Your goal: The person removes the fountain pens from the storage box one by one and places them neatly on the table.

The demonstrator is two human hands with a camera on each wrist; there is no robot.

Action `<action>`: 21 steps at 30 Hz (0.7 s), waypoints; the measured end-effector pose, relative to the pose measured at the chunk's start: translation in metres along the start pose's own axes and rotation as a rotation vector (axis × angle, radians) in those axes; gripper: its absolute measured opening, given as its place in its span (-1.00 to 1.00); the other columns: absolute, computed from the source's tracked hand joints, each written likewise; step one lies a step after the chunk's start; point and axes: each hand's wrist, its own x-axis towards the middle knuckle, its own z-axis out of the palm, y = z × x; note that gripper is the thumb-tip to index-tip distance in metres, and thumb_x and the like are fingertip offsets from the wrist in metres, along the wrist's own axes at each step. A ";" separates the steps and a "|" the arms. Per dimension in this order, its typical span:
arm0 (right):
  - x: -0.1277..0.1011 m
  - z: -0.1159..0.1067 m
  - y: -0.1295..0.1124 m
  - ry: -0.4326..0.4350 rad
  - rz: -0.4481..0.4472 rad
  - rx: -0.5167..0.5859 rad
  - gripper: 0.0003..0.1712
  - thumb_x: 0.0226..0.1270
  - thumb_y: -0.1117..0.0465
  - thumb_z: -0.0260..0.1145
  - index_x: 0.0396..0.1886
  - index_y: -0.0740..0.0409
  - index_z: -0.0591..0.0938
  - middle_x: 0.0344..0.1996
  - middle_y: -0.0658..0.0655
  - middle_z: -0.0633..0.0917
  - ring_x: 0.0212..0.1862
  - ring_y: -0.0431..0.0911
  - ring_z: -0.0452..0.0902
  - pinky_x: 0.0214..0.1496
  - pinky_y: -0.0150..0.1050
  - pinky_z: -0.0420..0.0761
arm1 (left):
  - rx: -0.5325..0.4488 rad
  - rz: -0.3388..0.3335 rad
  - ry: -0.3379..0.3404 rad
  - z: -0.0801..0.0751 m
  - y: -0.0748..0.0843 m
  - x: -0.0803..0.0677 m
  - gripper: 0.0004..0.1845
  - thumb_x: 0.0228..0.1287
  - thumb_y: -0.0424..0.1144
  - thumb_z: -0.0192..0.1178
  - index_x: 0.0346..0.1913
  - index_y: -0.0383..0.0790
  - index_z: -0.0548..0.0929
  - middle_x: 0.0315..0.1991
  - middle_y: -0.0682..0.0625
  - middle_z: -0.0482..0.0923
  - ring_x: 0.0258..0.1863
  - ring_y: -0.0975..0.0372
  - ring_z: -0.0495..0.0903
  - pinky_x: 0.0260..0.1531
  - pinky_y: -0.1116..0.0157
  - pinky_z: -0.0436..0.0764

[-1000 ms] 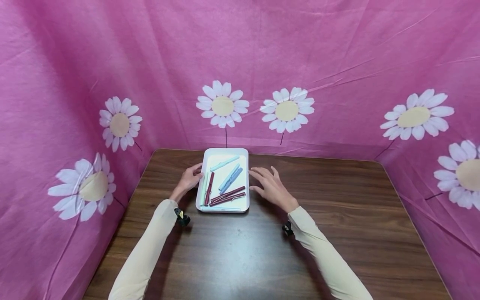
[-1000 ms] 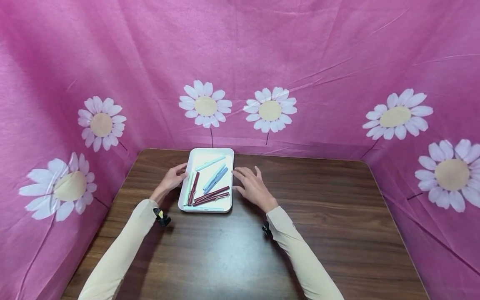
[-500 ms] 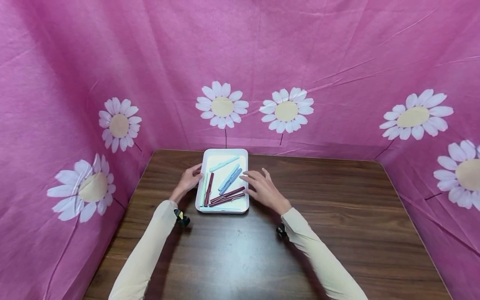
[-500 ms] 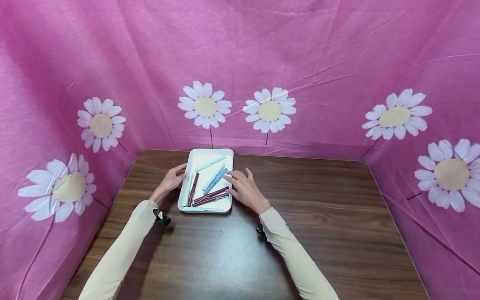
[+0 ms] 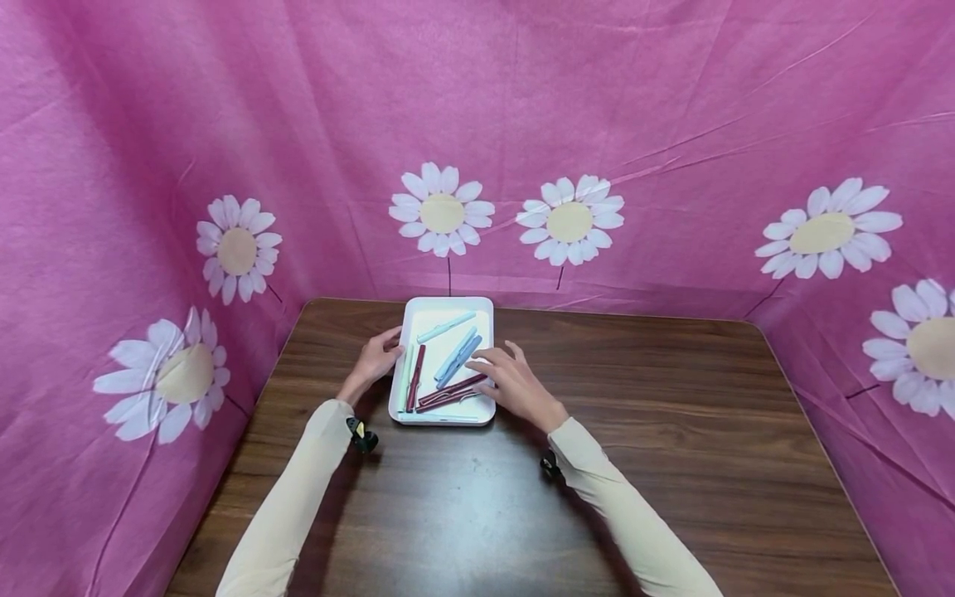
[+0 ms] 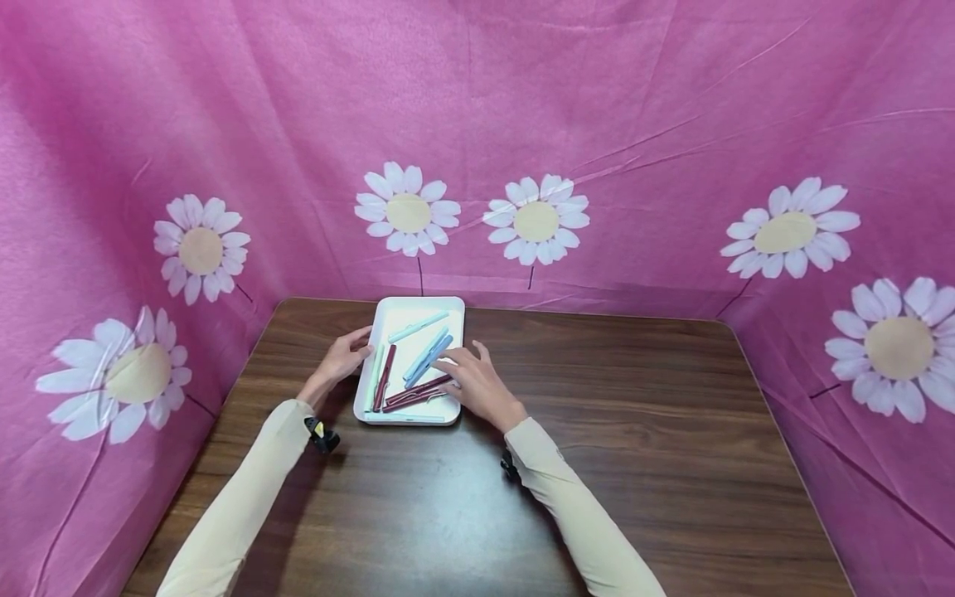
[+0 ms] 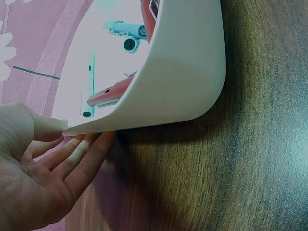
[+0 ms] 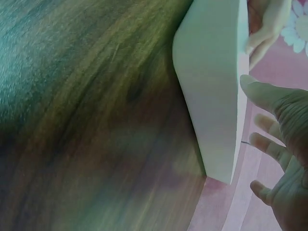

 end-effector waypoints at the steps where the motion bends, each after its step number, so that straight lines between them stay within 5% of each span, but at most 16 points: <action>1: 0.000 0.001 -0.001 -0.010 0.001 0.005 -0.50 0.37 0.21 0.51 0.29 0.12 0.69 0.28 0.20 0.66 0.36 0.08 0.51 0.57 0.37 0.17 | -0.001 -0.002 0.000 0.000 0.000 0.000 -0.44 0.58 -0.39 0.06 0.57 -0.30 0.34 0.35 -0.43 0.51 0.28 -0.19 0.57 0.10 0.03 0.73; 11: 0.003 0.010 -0.010 -0.027 -0.055 0.006 -0.53 0.32 0.23 0.53 0.22 0.14 0.73 0.22 0.18 0.70 0.30 0.06 0.56 0.49 0.27 0.35 | 0.009 0.021 0.004 0.001 0.001 -0.002 -0.44 0.56 -0.42 0.07 0.55 -0.36 0.35 0.33 -0.45 0.52 0.29 -0.20 0.56 0.18 -0.02 0.69; 21: 0.005 0.016 -0.014 -0.034 -0.105 -0.005 -0.62 0.32 0.23 0.51 0.14 0.09 0.77 0.04 0.12 0.75 0.15 0.01 0.63 0.18 0.03 0.52 | 0.014 0.012 0.005 0.001 -0.001 -0.001 -0.44 0.58 -0.40 0.05 0.57 -0.32 0.34 0.35 -0.44 0.51 0.30 -0.19 0.55 0.20 -0.01 0.68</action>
